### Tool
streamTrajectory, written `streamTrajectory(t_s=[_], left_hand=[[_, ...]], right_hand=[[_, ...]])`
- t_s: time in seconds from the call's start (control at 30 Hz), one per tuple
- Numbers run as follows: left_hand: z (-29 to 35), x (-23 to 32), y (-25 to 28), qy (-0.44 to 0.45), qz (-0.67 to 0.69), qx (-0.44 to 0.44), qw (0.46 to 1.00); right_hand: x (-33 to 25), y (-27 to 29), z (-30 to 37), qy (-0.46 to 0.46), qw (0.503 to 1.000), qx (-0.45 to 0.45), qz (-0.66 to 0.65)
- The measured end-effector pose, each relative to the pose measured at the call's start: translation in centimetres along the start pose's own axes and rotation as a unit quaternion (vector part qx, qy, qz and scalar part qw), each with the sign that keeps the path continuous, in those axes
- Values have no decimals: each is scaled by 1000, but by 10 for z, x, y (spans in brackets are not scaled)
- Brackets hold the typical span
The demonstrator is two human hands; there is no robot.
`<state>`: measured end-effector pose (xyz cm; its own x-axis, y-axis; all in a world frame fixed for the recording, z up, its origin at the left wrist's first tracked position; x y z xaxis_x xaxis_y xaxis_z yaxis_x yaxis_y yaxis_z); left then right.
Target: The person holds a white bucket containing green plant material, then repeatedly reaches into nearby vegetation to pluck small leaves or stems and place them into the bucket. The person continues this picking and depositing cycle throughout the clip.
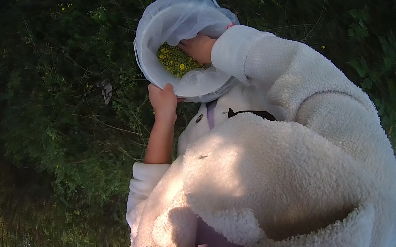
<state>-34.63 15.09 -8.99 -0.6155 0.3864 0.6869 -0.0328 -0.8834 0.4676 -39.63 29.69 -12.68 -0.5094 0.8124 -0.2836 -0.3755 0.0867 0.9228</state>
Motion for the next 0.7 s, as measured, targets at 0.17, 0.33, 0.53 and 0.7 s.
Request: streamTrajectory(t_s=[0.17, 0.33, 0.53, 0.7], left_hand=[[-4, -15, 5, 26, 48, -31, 998], [1, -34, 8, 57, 87, -72, 992], [-3, -62, 28, 83, 95, -44, 991], [-20, -81, 36, 67, 48, -34, 996]], right_hand=[[-12, -15, -7, 4, 998, -29, -61], [-51, 8, -5, -33, 985, -65, -158], [-11, 134, 96, -223, 904, 364, -22], [11, 88, 84, -315, 936, 153, -19]])
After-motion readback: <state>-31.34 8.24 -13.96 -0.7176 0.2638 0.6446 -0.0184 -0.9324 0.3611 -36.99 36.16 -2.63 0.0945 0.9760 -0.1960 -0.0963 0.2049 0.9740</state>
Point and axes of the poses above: each hand's wrist, its own z-axis away from the middle knuckle, its own y-axis out of the back of the hand, x = y × z, the point moved 9 cm from there along -z, towards the middle knuckle, and after that the axes turned 6 degrees about x, right-handed, at the moved point
